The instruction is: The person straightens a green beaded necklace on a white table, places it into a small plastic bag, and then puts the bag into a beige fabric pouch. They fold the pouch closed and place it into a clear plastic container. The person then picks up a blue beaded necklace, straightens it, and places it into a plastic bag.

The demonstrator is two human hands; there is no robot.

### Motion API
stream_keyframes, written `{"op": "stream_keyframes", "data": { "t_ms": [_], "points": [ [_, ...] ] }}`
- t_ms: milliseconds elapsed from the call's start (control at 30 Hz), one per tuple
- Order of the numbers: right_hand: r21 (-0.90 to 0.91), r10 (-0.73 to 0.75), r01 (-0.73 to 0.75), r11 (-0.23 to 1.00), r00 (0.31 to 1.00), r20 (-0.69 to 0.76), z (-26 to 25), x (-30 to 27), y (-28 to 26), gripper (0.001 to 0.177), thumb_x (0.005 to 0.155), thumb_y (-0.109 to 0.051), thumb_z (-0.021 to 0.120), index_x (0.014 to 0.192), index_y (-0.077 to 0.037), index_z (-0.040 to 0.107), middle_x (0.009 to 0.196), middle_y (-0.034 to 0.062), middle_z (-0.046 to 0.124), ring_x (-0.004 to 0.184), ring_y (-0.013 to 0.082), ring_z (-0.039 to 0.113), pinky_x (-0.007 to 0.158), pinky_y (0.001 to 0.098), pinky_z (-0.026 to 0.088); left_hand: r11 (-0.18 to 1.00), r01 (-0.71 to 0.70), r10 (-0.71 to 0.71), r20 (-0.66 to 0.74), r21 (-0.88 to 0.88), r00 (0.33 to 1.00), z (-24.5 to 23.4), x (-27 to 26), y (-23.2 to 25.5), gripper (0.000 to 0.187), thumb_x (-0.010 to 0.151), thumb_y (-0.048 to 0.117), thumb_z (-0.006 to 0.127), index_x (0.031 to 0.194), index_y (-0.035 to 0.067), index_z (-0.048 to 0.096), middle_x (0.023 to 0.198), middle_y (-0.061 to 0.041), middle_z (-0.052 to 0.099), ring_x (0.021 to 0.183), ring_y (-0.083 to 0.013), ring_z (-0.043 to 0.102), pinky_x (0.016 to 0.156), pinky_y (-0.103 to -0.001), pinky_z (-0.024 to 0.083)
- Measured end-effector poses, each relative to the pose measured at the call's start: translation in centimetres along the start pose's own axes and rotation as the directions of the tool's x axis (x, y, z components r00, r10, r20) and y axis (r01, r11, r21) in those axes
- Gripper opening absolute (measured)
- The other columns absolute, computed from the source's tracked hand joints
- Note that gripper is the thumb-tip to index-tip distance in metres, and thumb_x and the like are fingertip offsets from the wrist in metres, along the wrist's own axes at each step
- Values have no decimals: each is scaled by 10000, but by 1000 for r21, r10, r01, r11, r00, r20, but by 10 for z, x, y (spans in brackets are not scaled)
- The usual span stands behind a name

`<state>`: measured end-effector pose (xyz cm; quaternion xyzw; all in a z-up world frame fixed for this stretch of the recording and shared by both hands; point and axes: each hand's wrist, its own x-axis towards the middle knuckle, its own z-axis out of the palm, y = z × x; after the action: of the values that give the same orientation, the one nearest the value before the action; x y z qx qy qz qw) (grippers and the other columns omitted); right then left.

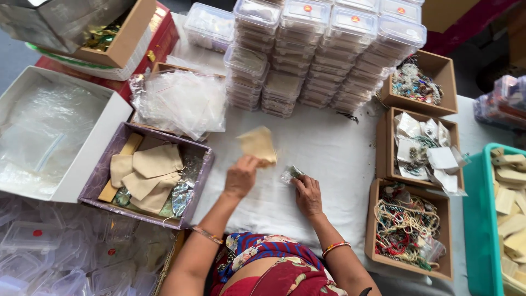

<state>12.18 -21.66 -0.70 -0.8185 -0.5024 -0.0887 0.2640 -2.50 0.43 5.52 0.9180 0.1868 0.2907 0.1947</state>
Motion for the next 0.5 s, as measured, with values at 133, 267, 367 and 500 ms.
{"op": "stream_keyframes", "data": {
  "t_ms": [133,267,367,500],
  "points": [
    [38,62,-62,997,998,3,-1,-6,-1,264,862,-13,695,1099,-130,716,1096,65,665,1021,282,629,897,413,484,989,131,-119,173,-63,978,56,-30,-1,236,870,-10,623,1049,110,718,1056,-46,675,1003,-269,684,794,-402,591],
    [518,428,-381,766,903,31,-1,-5,-9,170,968,-32,648,1112,-101,709,1127,43,673,1013,180,654,859,317,526,968,186,-175,75,-170,982,64,-44,-1,334,819,-22,653,1122,107,715,1096,-41,652,1051,-275,656,842,-401,573],
    [842,556,-454,291,797,238,6,2,-20,160,994,-25,611,1132,-72,677,1166,29,674,1034,129,647,867,282,540,965,140,-141,14,-220,990,64,-49,-8,353,818,-19,672,1151,92,706,1104,-51,647,1036,-284,652,852,-400,567],
    [828,503,-542,-146,680,534,28,-2,-28,141,994,-13,610,1120,-57,656,1081,50,702,966,129,664,814,301,566,945,110,-104,36,-307,994,66,-49,-8,299,835,8,680,1126,77,696,1107,-61,653,1022,-290,665,855,-400,567]
  ]
}}
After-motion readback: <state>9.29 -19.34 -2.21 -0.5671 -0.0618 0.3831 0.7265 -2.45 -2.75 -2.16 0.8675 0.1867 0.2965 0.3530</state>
